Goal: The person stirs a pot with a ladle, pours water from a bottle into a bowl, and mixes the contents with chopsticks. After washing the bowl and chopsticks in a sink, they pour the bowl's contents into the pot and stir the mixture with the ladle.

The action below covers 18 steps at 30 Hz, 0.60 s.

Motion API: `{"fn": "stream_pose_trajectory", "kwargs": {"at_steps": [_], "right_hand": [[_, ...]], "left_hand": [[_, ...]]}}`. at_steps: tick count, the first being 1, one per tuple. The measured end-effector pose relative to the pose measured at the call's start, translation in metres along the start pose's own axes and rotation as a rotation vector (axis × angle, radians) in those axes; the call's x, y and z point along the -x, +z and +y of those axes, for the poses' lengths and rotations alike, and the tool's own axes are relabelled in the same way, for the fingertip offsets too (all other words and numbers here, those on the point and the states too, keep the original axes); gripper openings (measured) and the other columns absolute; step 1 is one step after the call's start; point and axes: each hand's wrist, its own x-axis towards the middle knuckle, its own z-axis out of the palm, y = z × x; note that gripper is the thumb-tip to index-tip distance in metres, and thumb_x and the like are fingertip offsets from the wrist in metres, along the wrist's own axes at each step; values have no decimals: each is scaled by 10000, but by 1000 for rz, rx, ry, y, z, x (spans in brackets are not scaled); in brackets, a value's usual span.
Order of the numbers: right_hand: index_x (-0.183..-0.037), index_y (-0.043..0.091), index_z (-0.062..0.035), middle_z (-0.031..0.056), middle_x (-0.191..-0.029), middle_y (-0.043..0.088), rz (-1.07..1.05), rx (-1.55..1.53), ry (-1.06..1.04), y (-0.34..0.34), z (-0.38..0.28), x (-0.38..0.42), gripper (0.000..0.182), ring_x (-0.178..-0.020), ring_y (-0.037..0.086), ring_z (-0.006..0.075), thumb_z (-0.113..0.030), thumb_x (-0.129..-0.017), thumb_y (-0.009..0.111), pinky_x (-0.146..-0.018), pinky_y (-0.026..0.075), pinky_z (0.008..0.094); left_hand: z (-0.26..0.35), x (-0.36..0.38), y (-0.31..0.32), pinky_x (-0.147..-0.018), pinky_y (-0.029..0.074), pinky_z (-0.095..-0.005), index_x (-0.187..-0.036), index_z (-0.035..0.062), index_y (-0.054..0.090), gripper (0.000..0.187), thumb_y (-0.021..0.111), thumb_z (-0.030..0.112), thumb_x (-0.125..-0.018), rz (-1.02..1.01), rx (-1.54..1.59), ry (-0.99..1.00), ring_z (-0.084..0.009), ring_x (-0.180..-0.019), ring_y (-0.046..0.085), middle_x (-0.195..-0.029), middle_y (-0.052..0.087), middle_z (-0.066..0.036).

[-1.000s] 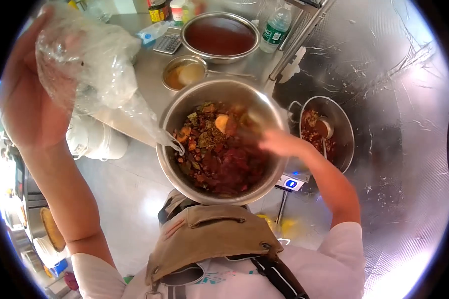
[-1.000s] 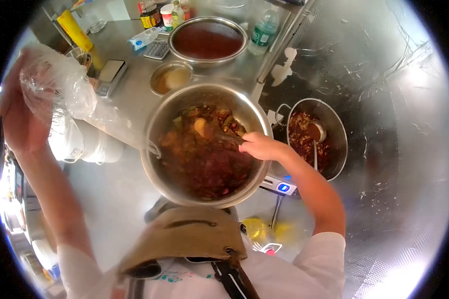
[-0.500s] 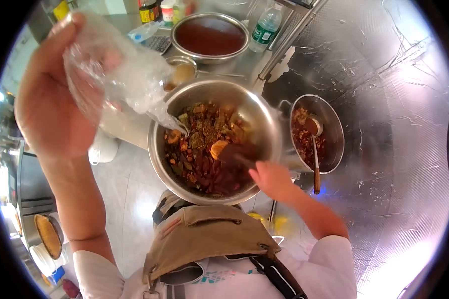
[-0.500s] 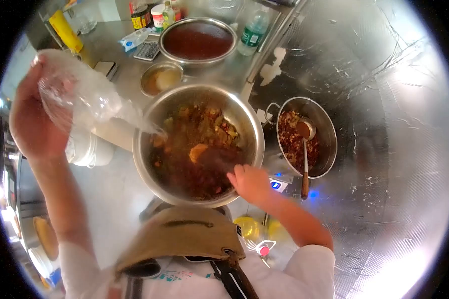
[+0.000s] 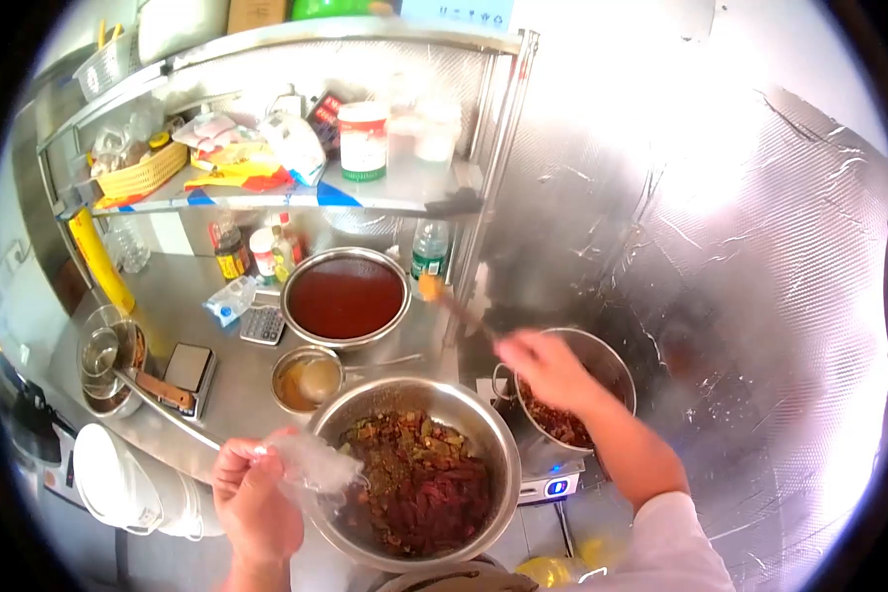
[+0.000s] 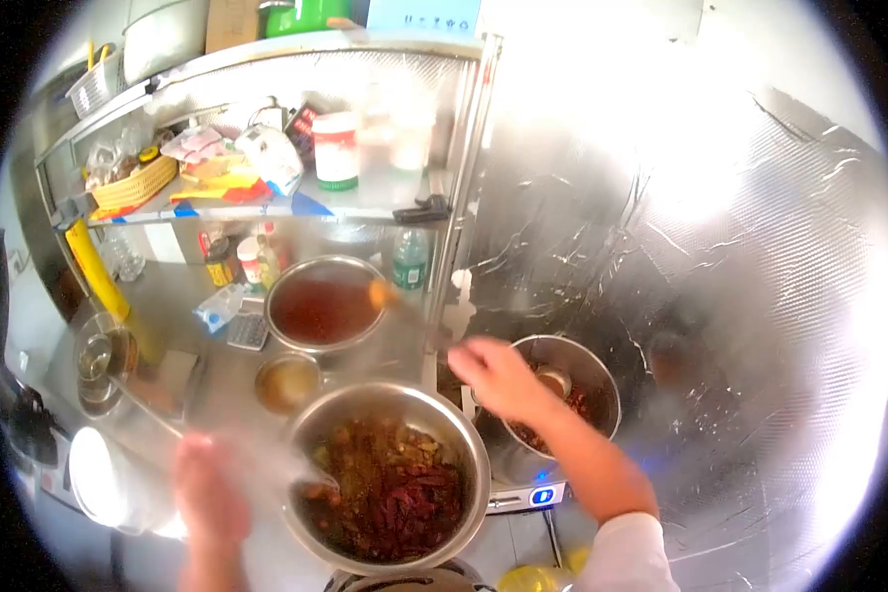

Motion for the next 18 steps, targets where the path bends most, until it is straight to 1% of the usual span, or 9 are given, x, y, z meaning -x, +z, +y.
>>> {"fn": "stream_pose_trajectory", "kwargs": {"at_steps": [1, 2, 4, 5, 8, 9, 11, 14, 18], "right_hand": [[-890, 611, 17, 131, -713, 595, 121, 56, -98, -11, -16, -26, 385, -648, 539, 172, -361, -922, 551, -610, 447, 356], [-866, 604, 23, 130, -684, 583, 240, 109, -193, -20, -31, -52, 393, -628, 535, 175, -363, -920, 553, -603, 443, 361], [-781, 593, 40, 134, -614, 562, 394, 153, -235, -37, -63, -108, 408, -576, 535, 212, -342, -914, 543, -587, 437, 379], [-754, 594, 49, 142, -596, 563, 436, 129, -222, -44, -72, -136, 425, -564, 545, 234, -347, -903, 548, -580, 435, 391], [-732, 622, 57, 172, -607, 596, 553, 134, -159, -58, -90, -210, 438, -598, 605, 301, -357, -864, 566, -593, 447, 411], [-752, 632, 54, 177, -632, 608, 539, 133, -128, -61, -97, -229, 428, -631, 619, 307, -357, -856, 577, -614, 457, 413], [-794, 653, 49, 185, -683, 633, 508, 124, -62, -66, -107, -261, 413, -698, 649, 320, -358, -839, 598, -655, 478, 417], [-904, 671, 32, 210, -835, 670, 559, 219, -112, -59, -116, -309, 345, -819, 662, 343, -297, -821, 610, -733, 499, 424], [-1016, 662, 3, 217, -1014, 660, 494, 366, -113, -30, -159, -343, 317, -962, 636, 360, -228, -804, 613, -811, 504, 426]], "left_hand": [[-3, -1, -7, -747, 512, -353, -853, 38, 603, 28, 619, 31, -831, -20, 90, -27, -191, -738, 624, -782, 647, -116], [-3, 2, -10, -735, 502, -349, -895, 55, 585, 44, 595, 83, -862, -26, 75, -43, -198, -756, 610, -804, 636, -105], [-6, 7, -15, -712, 480, -342, -979, 90, 548, 113, 547, 189, -925, -38, 45, -73, -213, -790, 583, -849, 614, -82], [-15, 7, -34, -724, 511, -387, -982, 77, 551, 128, 536, 196, -936, 38, -40, -36, -269, -810, 616, -820, 619, -97], [4, 17, -27, -720, 530, -350, -1041, 18, 584, 210, 560, -14, -835, -22, 256, -164, -221, -839, 613, -966, 630, -98], [9, 18, -21, -669, 528, -308, -1001, 58, 588, 130, 518, 5, -906, -15, 215, -153, -174, -797, 617, -913, 636, -54], [7, 17, -30, -659, 533, -308, -1017, 59, 590, 141, 523, 9, -903, 12, 205, -157, -180, -792, 620, -912, 639, -63], [7, 13, -29, -663, 544, -313, -1031, 54, 591, 147, 531, 16, -902, 58, 241, -178, -190, -795, 628, -911, 644, -74], [0, 4, -34, -683, 545, -329, -1021, 51, 579, 136, 554, 27, -890, 48, 251, -173, -209, -806, 632, -914, 643, -89]]}}
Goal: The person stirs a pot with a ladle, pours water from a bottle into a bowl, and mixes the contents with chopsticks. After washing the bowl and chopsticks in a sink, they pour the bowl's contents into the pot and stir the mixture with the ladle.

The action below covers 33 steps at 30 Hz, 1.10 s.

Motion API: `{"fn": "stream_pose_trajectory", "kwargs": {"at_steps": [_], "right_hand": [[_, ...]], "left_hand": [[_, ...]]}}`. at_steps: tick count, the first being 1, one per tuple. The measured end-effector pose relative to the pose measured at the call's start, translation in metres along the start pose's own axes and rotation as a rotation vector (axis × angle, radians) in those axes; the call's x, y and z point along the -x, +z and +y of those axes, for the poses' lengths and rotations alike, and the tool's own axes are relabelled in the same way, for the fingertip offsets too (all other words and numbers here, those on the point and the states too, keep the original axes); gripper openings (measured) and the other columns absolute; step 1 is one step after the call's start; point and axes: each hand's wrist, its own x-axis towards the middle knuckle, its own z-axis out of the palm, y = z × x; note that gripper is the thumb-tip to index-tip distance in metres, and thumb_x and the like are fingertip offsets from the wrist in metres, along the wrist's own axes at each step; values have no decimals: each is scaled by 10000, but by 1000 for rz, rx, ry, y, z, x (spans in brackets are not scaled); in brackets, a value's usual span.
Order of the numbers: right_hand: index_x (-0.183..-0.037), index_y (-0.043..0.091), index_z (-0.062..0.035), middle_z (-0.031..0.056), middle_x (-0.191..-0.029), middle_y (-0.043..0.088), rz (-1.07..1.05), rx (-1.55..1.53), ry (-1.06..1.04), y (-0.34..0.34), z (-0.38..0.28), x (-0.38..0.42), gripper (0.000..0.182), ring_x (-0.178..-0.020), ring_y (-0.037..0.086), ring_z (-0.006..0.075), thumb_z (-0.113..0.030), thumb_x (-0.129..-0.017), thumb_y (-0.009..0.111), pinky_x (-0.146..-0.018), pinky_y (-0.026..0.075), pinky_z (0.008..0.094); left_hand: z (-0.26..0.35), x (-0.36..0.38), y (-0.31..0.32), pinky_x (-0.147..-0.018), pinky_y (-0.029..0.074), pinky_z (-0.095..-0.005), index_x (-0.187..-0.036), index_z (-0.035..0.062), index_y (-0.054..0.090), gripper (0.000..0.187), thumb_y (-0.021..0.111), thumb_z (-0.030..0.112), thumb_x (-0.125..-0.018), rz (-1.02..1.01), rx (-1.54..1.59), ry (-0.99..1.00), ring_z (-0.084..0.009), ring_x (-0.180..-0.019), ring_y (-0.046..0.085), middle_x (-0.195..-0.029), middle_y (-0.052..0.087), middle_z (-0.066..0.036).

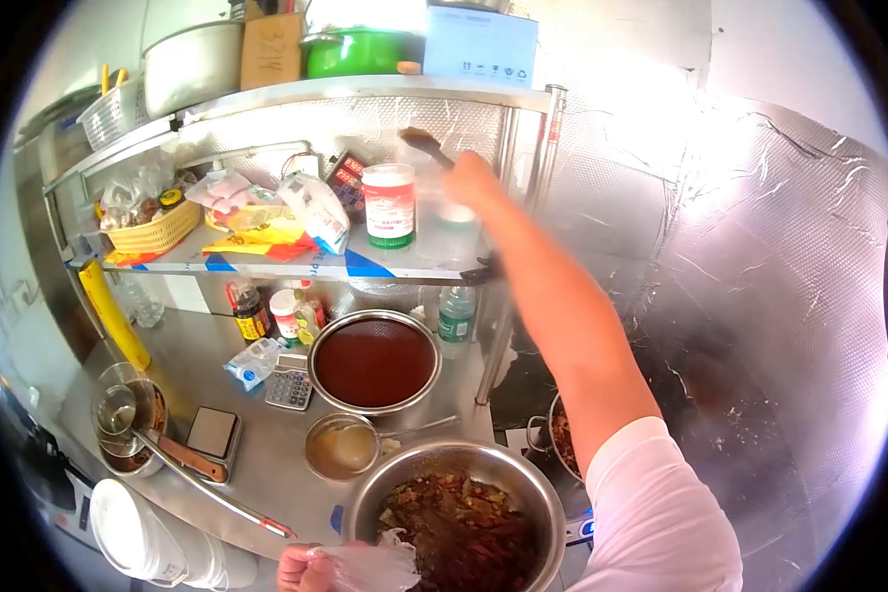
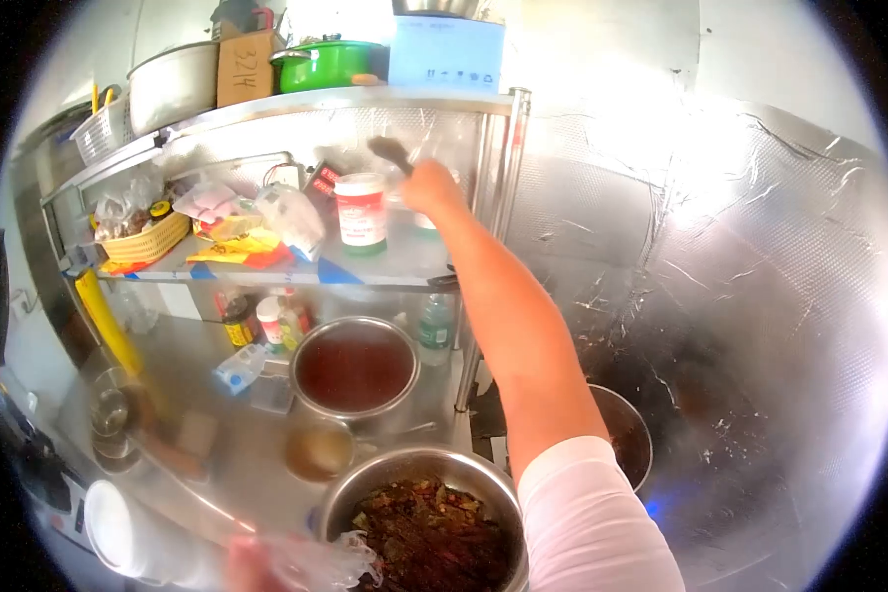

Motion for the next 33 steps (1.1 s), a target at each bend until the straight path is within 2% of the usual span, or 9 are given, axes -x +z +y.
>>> {"fn": "stream_pose_trajectory", "kwargs": {"at_steps": [12, 16, 18, 20, 21, 24, 28, 30, 33], "right_hand": [[-971, 696, -25, 193, -1048, 664, -182, 270, -8, 49, -71, -22, 252, -1012, 637, 323, -159, -780, 600, -841, 503, 402], [-1049, 669, -8, 212, -1037, 658, 152, 423, -146, 40, -62, -9, 335, -1040, 623, 330, -197, -778, 613, -900, 487, 407], [-1118, 598, 48, 196, -1015, 662, 267, -31, -546, 37, -56, 44, 461, -951, 646, 294, -323, -846, 630, -837, 508, 361], [-1204, 548, 36, 115, -1068, 650, -345, -593, -519, 47, -46, 139, 375, -880, 628, 175, -195, -913, 597, -788, 519, 315], [-1288, 483, 15, 123, -1165, 614, -825, -883, -216, 49, -38, 204, 469, -917, 616, 169, -205, -899, 626, -786, 516, 311], [-1436, 305, -33, 54, -1173, 581, -1820, -938, -226, 75, 1, 328, 848, -952, 570, 114, -255, -768, 778, -859, 466, 295], [-1000, 622, -6, 20, -769, 606, -1571, -1150, -29, 100, 29, 440, 161, -621, 513, 54, -101, -871, 634, -517, 393, 217], [-993, 617, -14, 37, -780, 614, -1299, -1474, 710, 91, 27, 466, 142, -595, 491, 47, -63, -861, 611, -497, 367, 209], [-1037, 602, -16, 38, -899, 616, -968, -1365, 441, 79, 36, 506, 183, -776, 572, 102, -14, -855, 578, -650, 459, 243]], "left_hand": [[-10, -11, -23, -687, 538, -339, -974, 45, 579, 82, 581, 77, -899, 12, 15, 1, -224, -764, 645, -865, 657, -119], [-15, -16, -37, -681, 538, -327, -1003, 50, 561, 115, 591, 97, -903, 16, 2, -22, -226, -767, 646, -860, 657, -125], [-8, -19, -1, -778, 527, -461, -920, 24, 565, 101, 627, 79, -862, 118, 73, 28, -334, -859, 658, -855, 665, -172], [-7, -21, -8, -798, 523, -478, -925, 19, 545, 75, 587, 47, -870, 81, 155, -8, -368, -878, 651, -900, 664, -195], [-6, -23, -6, -759, 540, -484, -957, 55, 539, 99, 569, 133, -904, 35, 129, 39, -369, -890, 649, -892, 654, -163], [-9, -33, -18, -717, 558, -468, -970, 82, 532, 121, 567, 190, -929, -50, 94, 132, -358, -900, 646, -929, 643, -131], [-23, -27, -36, -820, 527, -412, -879, 14, 536, 80, 490, -50, -867, -17, -225, 441, -312, -930, 648, -868, 634, -131], [-33, -13, -67, -817, 523, -405, -882, 6, 553, 112, 545, -64, -795, -14, -978, 725, -316, -920, 648, -875, 627, -133], [-57, 17, -81, -830, 513, -379, -939, -2, 592, 253, 633, -33, -692, -167, -1463, 694, -343, -905, 638, -934, 616, -173]]}}
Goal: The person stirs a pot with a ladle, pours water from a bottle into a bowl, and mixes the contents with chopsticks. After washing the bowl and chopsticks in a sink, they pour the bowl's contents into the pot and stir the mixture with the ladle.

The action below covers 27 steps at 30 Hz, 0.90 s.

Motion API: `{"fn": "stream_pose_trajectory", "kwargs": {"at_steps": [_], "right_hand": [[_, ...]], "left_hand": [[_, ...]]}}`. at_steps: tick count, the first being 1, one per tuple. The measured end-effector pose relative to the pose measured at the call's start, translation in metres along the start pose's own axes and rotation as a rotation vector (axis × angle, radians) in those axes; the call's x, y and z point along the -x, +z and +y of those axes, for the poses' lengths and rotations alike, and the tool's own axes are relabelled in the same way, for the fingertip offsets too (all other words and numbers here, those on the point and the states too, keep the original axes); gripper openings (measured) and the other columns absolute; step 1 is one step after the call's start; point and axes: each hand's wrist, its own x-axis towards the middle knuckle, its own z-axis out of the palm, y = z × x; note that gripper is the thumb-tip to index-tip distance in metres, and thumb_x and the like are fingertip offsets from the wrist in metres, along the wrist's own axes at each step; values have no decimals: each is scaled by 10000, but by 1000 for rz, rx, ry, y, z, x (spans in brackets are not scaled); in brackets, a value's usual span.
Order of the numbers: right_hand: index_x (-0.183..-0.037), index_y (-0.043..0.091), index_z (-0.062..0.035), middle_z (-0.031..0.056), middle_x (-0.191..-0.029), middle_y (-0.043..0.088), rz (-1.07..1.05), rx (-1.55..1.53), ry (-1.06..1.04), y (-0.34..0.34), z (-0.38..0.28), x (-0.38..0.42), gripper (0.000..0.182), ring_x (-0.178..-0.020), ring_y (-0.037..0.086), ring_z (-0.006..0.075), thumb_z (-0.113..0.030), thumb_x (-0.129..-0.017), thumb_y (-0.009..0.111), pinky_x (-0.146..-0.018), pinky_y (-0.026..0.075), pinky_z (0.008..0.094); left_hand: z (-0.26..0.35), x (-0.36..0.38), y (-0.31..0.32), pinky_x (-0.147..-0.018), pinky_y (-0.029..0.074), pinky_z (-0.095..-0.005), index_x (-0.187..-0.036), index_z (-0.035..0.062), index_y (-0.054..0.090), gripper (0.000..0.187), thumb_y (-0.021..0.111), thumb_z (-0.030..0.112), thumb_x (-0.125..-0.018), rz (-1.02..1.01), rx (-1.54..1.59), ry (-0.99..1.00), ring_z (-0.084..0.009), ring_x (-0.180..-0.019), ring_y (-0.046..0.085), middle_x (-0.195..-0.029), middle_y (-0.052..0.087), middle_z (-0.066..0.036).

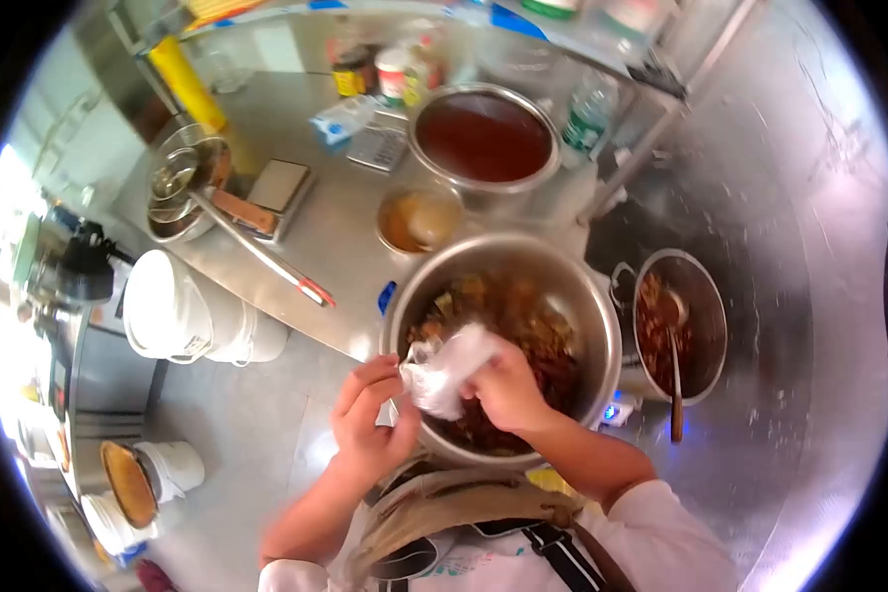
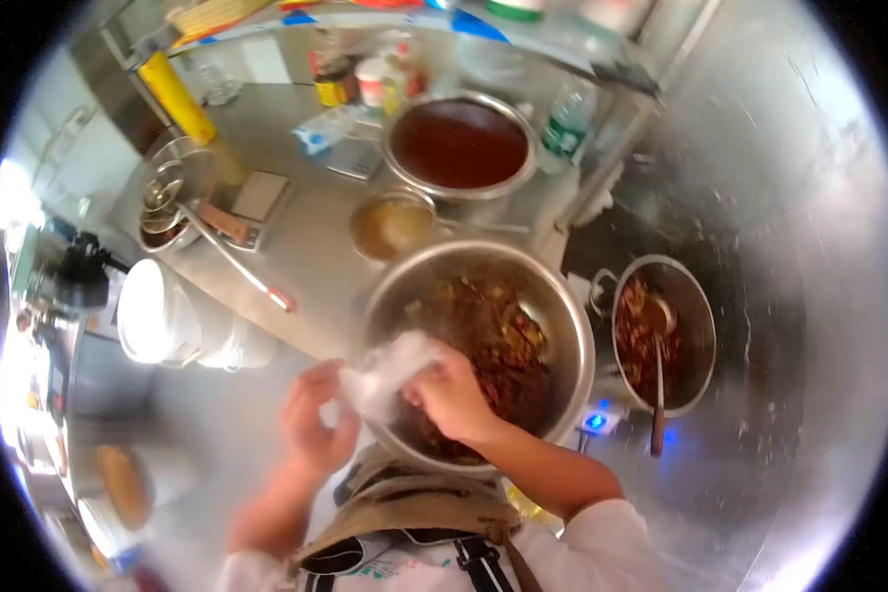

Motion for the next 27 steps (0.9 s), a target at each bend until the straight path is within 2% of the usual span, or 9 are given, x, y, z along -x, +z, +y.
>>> {"fn": "stream_pose_trajectory", "kwargs": {"at_steps": [1, 3, 6, 9, 13, 17, 19, 22, 27], "right_hand": [[-1043, 596, -14, 37, -933, 612, 55, 166, -120, 11, 0, 10, 194, -830, 589, 120, 0, -852, 567, -694, 477, 255], [-1203, 527, 3, 148, -1204, 541, -116, 395, -308, 30, -2, 29, 371, -989, 596, 220, -73, -853, 628, -822, 489, 343], [-1269, 468, 26, 241, -1374, 384, -294, 842, -232, 35, 14, 52, 461, -985, 609, 313, -121, -864, 631, -847, 495, 387], [-1316, 436, 31, 242, -1446, 306, -299, 677, -305, 29, 8, 61, 504, -926, 626, 260, -103, -869, 625, -809, 520, 358], [-1276, 481, 11, 189, -1364, 412, 68, 589, -257, -14, 1, 87, 453, -819, 636, 183, -57, -859, 641, -735, 535, 312], [-1210, 528, -3, 175, -1210, 519, 801, 913, -198, -100, 31, 119, 412, -798, 640, 199, -102, -834, 663, -676, 528, 311], [-1167, 543, 8, 179, -1127, 564, 1117, 1313, -191, -129, 44, 144, 388, -782, 639, 212, -157, -834, 655, -656, 521, 334], [-1134, 565, 4, 210, -1145, 558, 1253, 815, 140, -144, 63, 171, 423, -897, 616, 280, -275, -824, 635, -802, 492, 374], [-1145, 564, -1, 80, -928, 611, 1071, 297, 342, -149, 72, 180, 498, -822, 580, 161, -417, -873, 599, -680, 498, 312]], "left_hand": [[2, 11, 3, -848, 503, -350, -1036, 9, 571, 300, 668, 31, -753, -130, 61, -89, -303, -959, 628, -996, 619, -147], [14, 42, 33, -848, 496, -320, -1151, 23, 511, 375, 676, 124, -830, 137, 875, -638, -227, -989, 609, -1057, 611, -114], [4, 53, 27, -749, 513, -305, -1164, 20, 479, 291, 564, 58, -889, 105, 930, -1172, -181, -913, 604, -1058, 607, -102], [-41, 82, 13, -691, 490, -304, -994, 47, 482, 175, 556, 44, -835, 147, 706, -1017, -155, -827, 560, -939, 567, -68], [-168, 142, -12, -614, 459, -303, -766, 84, 487, 83, 545, 25, -763, 267, 413, -901, -121, -712, 501, -780, 514, -24], [-258, 152, -9, -714, 441, -292, -961, 81, 531, 220, 495, 282, -877, -44, 476, -1044, -155, -775, 479, -901, 521, -38], [-186, 98, 13, -794, 446, -298, -1103, 56, 541, 359, 481, 360, -922, -31, 658, -1171, -174, -850, 518, -984, 554, -54], [-225, 95, 39, -894, 427, -329, -1235, -5, 488, 422, 499, 303, -947, -239, 726, -1002, -204, -1022, 546, -1138, 574, -93], [-214, 76, 58, -838, 469, -344, -1145, -29, 540, 348, 574, 90, -820, -279, 679, -1082, -223, -974, 575, -1073, 600, -107]]}}
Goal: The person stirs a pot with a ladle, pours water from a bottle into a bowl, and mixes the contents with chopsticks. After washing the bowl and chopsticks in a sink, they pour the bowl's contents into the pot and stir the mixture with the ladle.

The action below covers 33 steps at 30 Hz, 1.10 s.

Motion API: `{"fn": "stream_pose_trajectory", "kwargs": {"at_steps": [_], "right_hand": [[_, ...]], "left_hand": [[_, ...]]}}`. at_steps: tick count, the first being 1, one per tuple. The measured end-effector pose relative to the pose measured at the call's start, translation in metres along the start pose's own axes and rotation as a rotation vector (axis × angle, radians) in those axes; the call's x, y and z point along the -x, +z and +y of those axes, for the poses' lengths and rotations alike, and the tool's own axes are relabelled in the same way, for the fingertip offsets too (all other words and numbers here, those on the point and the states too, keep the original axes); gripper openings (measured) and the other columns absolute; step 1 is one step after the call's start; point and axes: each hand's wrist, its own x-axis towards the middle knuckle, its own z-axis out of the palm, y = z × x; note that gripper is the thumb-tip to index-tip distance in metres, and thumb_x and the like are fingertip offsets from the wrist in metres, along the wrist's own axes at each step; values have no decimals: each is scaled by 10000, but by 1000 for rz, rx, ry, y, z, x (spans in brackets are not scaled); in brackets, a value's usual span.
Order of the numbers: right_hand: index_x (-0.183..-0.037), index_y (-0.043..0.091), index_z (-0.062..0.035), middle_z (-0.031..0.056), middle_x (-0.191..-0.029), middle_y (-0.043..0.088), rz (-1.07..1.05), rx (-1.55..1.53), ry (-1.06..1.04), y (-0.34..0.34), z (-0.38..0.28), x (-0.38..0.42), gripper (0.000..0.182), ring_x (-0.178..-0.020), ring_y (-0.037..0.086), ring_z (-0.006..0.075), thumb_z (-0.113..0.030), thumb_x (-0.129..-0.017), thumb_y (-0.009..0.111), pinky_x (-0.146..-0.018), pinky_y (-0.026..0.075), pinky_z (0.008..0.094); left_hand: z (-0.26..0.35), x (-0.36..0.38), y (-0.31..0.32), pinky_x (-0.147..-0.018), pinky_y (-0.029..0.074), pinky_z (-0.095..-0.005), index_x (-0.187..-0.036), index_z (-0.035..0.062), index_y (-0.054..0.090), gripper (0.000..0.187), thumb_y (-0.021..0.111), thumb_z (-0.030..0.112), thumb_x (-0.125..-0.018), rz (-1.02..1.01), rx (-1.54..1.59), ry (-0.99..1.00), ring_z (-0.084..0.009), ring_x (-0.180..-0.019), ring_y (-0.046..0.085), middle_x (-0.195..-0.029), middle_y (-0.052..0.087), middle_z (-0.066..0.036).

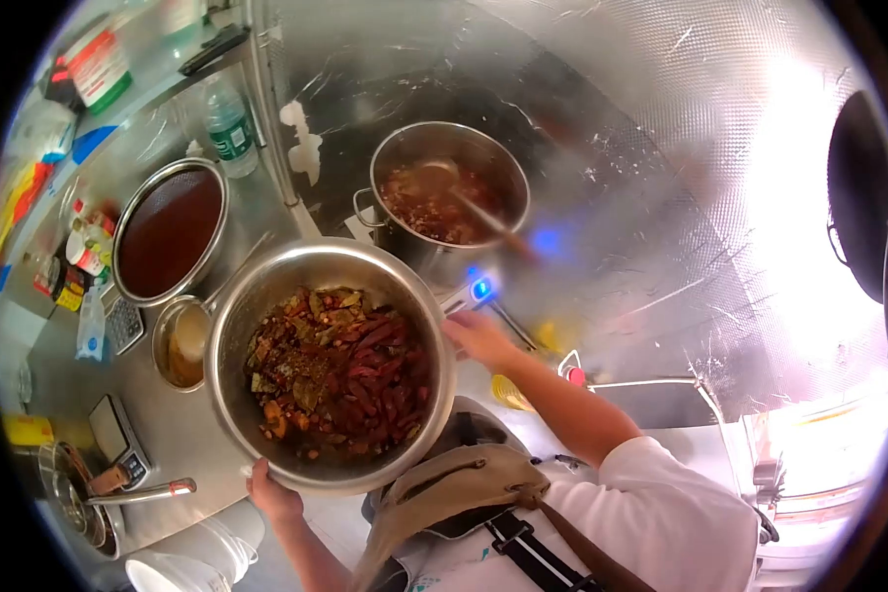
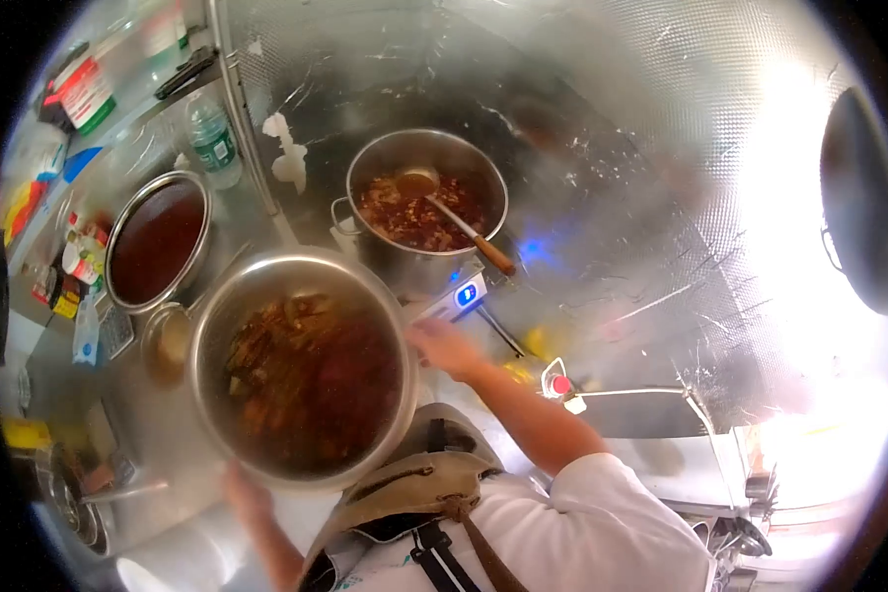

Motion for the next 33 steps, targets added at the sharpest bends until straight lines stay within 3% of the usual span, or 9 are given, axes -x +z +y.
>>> {"fn": "stream_pose_trajectory", "kwargs": {"at_steps": [5, 8, 12, 16, 18, 20, 26, 30, 33], "right_hand": [[-1096, 581, 8, 48, -886, 572, -113, -98, 53, 10, -14, -31, 531, -765, 515, 140, -484, -895, 563, -647, 441, 302], [-1225, 515, 81, 223, -1167, 574, -224, -190, -44, 12, -10, -76, 694, -1033, 553, 261, -512, -870, 574, -864, 455, 367], [-903, 569, 0, 56, -787, 552, -171, -278, -74, 0, -33, -98, 436, -771, 496, 122, -436, -901, 592, -653, 424, 309], [-837, 588, 21, 89, -805, 586, -306, -294, -112, -1, -14, -128, 446, -774, 512, 177, -406, -944, 514, -709, 423, 373], [-873, 590, 22, 140, -836, 599, -186, -174, -252, 2, -23, -129, 391, -815, 546, 269, -350, -942, 492, -756, 408, 421], [-813, 527, -42, -22, -688, 404, -180, -332, -260, 4, -31, -126, 388, -641, 371, 76, -405, -950, 534, -562, 331, 267], [-846, 542, -32, -27, -662, 409, -232, -217, -523, 12, -14, -157, 356, -584, 367, 73, -371, -954, 545, -514, 325, 266], [-937, 577, 0, -2, -718, 501, -281, -169, -374, -2, -28, -142, 336, -655, 467, 75, -335, -948, 558, -580, 383, 239], [-1043, 568, 24, 30, -809, 571, -249, -97, -475, -22, -25, -142, 333, -716, 516, 81, -292, -938, 572, -631, 416, 238]], "left_hand": [[27, 19, 39, -770, 511, -372, -1079, -46, 564, 333, 555, 57, -763, 204, -24, -62, -253, -889, 599, -999, 614, -129], [25, 15, 38, -782, 510, -377, -1072, -65, 566, 375, 557, 64, -720, 198, -50, -29, -264, -883, 599, -994, 614, -145], [49, 39, 70, -811, 503, -384, -1057, -77, 586, 392, 554, 99, -709, 315, -35, -25, -276, -894, 598, -994, 617, -163], [20, 31, 24, -800, 465, -354, -903, 22, 644, 203, 571, 169, -782, 504, -125, 4, -223, -838, 575, -902, 632, -82], [52, 60, 97, -734, 486, -344, -948, 12, 618, 245, 586, 188, -782, 487, -154, 97, -216, -751, 587, -822, 632, -76], [42, 61, 111, -707, 522, -359, -997, 2, 613, 298, 572, 233, -813, 473, -2, 61, -234, -762, 618, -837, 645, -113], [47, 75, 155, -697, 540, -372, -1107, -19, 574, 486, 525, 399, -864, 619, 318, -71, -272, -795, 644, -946, 651, -171], [17, 60, 53, -552, 489, -353, -979, -2, 588, 461, 476, 439, -908, 1068, -167, 55, -203, -632, 553, -773, 569, -75], [89, 98, 134, -506, 439, -348, -797, 21, 533, 357, 489, 356, -909, 1022, 217, 346, -191, -578, 482, -711, 511, -65]]}}
